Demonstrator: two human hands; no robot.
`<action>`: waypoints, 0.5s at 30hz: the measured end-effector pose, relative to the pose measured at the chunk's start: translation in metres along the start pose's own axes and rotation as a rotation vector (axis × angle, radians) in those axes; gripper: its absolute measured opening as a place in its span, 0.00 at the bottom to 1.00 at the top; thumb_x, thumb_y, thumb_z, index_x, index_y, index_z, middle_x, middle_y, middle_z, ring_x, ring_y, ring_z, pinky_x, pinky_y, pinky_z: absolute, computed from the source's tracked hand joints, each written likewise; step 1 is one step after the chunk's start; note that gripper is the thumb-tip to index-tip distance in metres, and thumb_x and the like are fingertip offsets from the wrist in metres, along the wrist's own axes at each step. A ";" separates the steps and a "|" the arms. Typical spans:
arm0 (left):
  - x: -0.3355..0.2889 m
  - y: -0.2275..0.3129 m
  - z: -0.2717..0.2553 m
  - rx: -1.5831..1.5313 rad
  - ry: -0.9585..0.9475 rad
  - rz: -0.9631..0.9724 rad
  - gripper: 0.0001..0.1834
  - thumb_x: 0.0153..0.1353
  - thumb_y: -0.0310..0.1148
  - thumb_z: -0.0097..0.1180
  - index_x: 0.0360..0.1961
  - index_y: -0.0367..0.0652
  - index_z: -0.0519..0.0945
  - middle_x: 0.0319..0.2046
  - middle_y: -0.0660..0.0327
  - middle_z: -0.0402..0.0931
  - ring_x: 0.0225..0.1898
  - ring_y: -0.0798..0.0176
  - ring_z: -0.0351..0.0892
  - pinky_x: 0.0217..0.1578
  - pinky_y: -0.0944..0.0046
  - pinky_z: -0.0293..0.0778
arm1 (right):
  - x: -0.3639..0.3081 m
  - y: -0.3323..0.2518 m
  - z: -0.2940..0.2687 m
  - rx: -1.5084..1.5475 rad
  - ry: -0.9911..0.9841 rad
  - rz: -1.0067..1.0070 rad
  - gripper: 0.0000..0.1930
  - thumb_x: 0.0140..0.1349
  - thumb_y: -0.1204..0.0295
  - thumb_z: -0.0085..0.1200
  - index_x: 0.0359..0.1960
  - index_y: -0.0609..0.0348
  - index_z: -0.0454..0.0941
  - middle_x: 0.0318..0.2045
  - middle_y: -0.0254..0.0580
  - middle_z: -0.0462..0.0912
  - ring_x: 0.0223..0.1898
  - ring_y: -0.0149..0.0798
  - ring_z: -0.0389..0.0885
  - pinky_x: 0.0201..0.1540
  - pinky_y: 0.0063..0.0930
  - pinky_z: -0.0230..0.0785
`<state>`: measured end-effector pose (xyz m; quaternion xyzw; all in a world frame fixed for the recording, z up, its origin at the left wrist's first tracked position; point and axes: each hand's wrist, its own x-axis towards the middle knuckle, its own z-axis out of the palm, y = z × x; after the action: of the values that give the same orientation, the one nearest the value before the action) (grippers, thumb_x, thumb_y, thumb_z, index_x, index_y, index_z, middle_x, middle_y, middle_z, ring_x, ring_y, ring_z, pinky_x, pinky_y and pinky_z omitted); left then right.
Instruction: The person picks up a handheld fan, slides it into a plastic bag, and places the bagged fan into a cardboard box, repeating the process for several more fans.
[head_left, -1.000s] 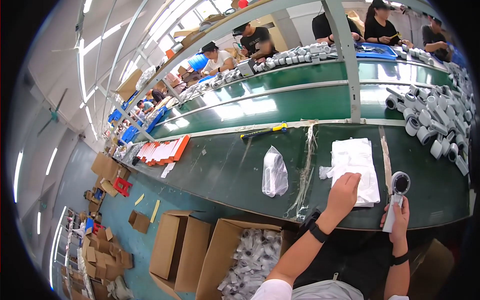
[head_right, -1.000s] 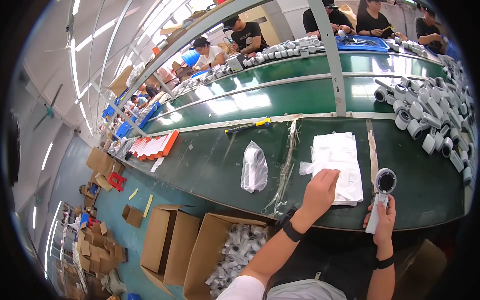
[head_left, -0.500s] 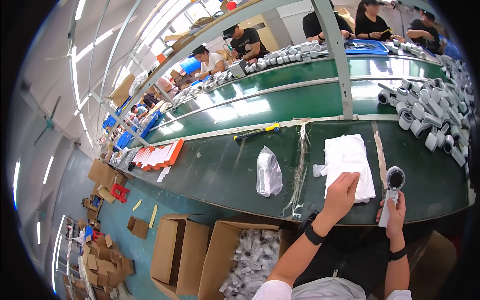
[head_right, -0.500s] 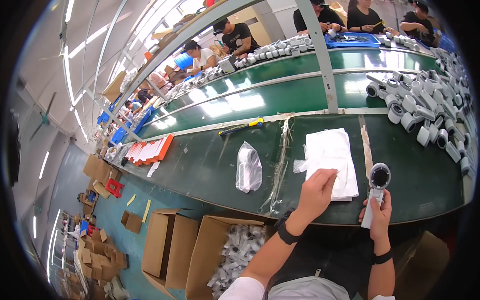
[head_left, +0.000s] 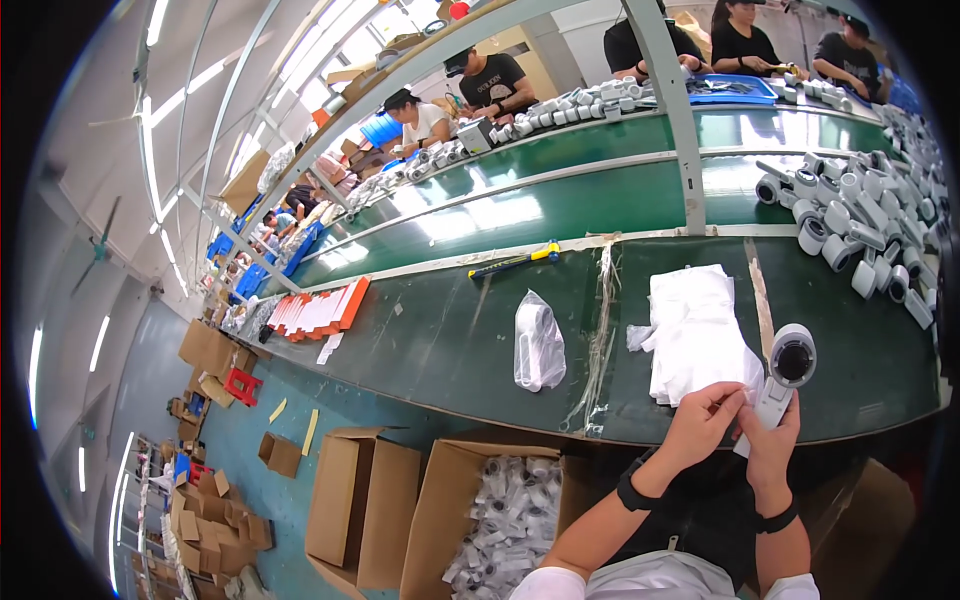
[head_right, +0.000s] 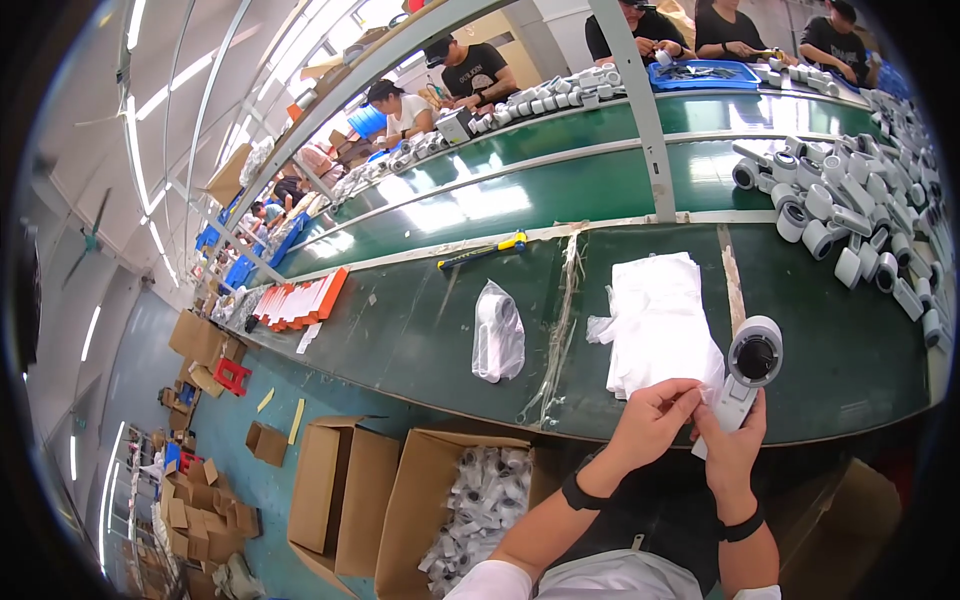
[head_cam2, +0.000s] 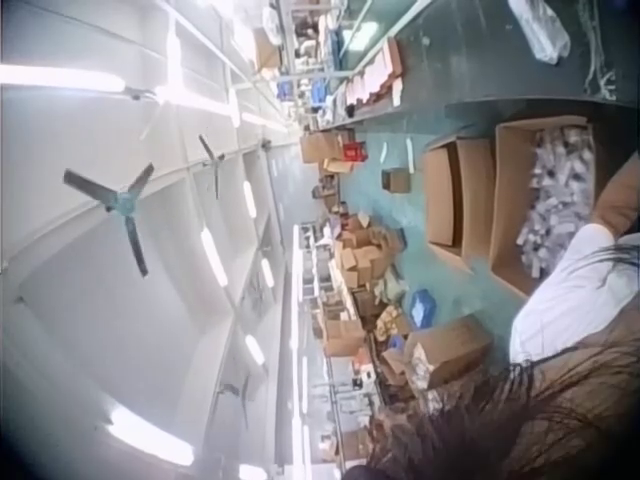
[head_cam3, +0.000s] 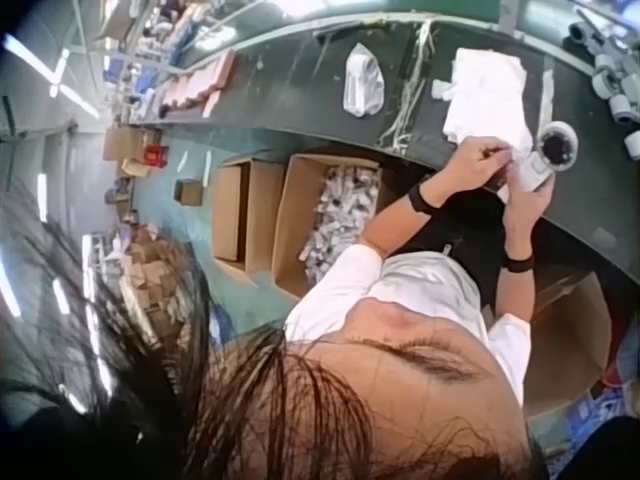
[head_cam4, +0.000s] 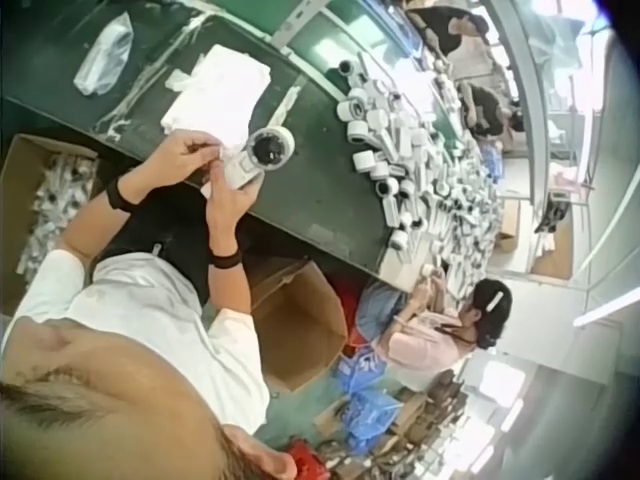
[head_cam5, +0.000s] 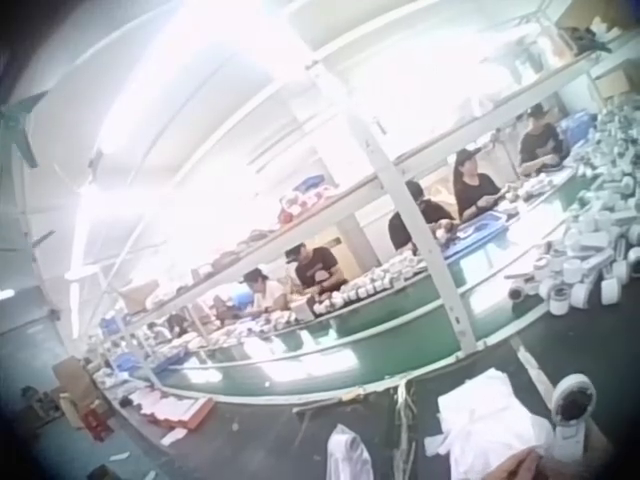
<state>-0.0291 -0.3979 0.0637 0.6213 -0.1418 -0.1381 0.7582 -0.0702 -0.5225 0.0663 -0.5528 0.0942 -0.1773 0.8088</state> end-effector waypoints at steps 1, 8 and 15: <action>-0.001 0.000 -0.001 0.000 0.000 0.000 0.12 0.68 0.29 0.53 0.48 0.31 0.79 0.32 0.62 0.80 0.32 0.72 0.77 0.35 0.71 0.75 | 0.001 0.000 0.001 -0.005 0.000 0.009 0.23 0.54 0.83 0.58 0.52 0.61 0.65 0.36 0.39 0.77 0.24 0.29 0.77 0.25 0.21 0.71; -0.007 -0.003 -0.010 -0.202 0.141 0.021 0.11 0.69 0.31 0.53 0.46 0.34 0.78 0.34 0.62 0.80 0.34 0.71 0.78 0.37 0.70 0.75 | -0.002 0.003 -0.005 -0.014 0.072 -0.033 0.20 0.55 0.83 0.57 0.48 0.61 0.65 0.33 0.38 0.76 0.22 0.28 0.75 0.23 0.22 0.71; -0.009 0.005 -0.014 -0.253 0.118 -0.043 0.11 0.69 0.31 0.54 0.47 0.36 0.77 0.35 0.67 0.76 0.32 0.76 0.73 0.33 0.75 0.71 | 0.001 0.000 -0.008 -0.016 0.089 -0.077 0.21 0.54 0.84 0.56 0.50 0.61 0.65 0.33 0.38 0.76 0.24 0.29 0.76 0.25 0.23 0.72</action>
<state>-0.0313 -0.3810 0.0654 0.5305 -0.0651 -0.1345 0.8344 -0.0719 -0.5295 0.0634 -0.5541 0.1101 -0.2322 0.7918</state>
